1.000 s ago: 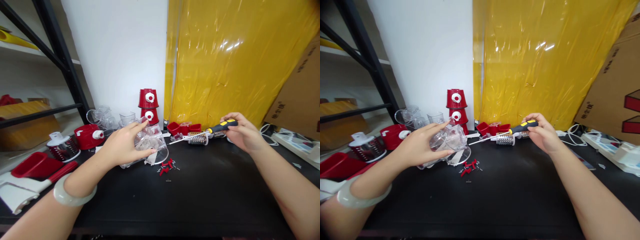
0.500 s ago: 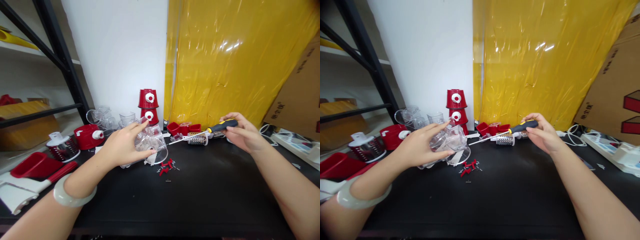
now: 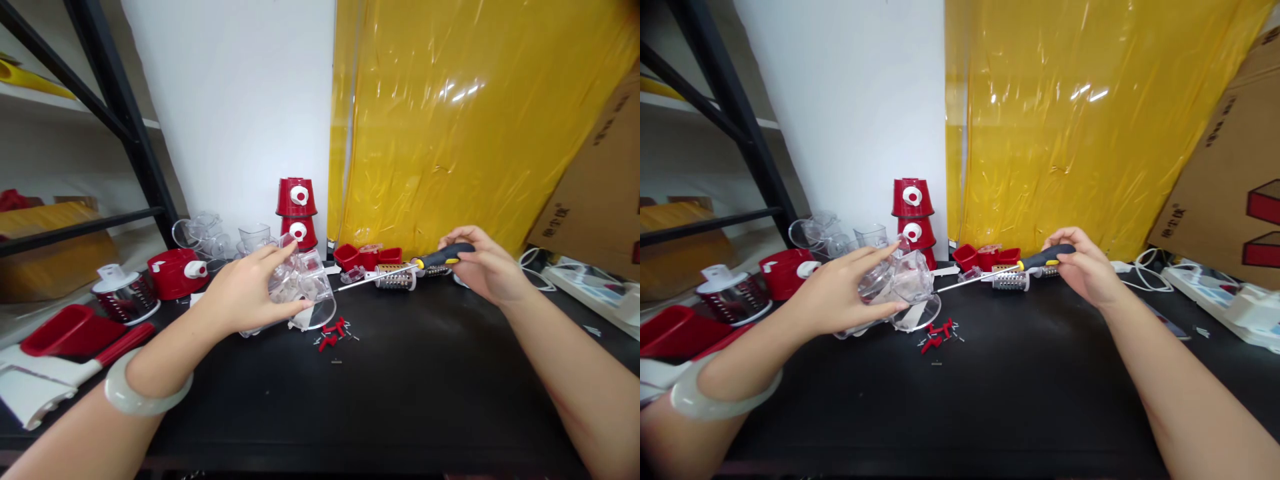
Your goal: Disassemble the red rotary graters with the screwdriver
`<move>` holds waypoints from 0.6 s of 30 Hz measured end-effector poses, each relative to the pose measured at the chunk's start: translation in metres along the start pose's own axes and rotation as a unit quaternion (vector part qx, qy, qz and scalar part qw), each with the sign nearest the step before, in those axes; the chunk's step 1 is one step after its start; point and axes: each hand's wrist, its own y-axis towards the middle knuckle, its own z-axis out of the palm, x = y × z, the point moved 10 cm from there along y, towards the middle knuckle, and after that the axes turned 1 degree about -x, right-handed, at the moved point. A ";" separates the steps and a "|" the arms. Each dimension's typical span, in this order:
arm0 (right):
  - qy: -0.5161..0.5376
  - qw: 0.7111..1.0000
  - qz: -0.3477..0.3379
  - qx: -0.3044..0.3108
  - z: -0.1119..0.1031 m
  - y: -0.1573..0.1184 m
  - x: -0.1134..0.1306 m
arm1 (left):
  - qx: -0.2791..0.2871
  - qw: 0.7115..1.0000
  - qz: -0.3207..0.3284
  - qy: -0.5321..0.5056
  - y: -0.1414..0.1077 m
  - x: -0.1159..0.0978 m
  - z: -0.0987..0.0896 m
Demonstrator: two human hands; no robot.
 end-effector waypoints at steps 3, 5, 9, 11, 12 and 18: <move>-0.139 0.989 0.036 -0.020 -0.008 0.000 -0.011 | -0.005 1.000 0.006 0.009 -0.001 -0.002 -0.001; -0.239 0.969 0.050 -0.029 -0.014 0.000 -0.016 | -0.004 1.000 0.010 0.021 -0.002 -0.006 -0.001; -0.196 0.979 0.006 -0.050 -0.017 0.001 -0.008 | 0.000 0.999 0.028 0.036 -0.005 -0.016 0.001; -0.132 0.990 -0.015 -0.046 -0.015 0.002 -0.002 | -0.007 0.999 0.037 0.039 -0.006 -0.020 -0.001; -0.105 0.994 -0.018 -0.037 -0.013 0.002 -0.001 | -0.012 0.998 0.040 0.041 -0.006 -0.021 -0.003; -0.029 0.999 -0.007 0.012 -0.007 0.006 -0.005 | -0.007 0.993 0.075 0.088 0.000 -0.034 -0.018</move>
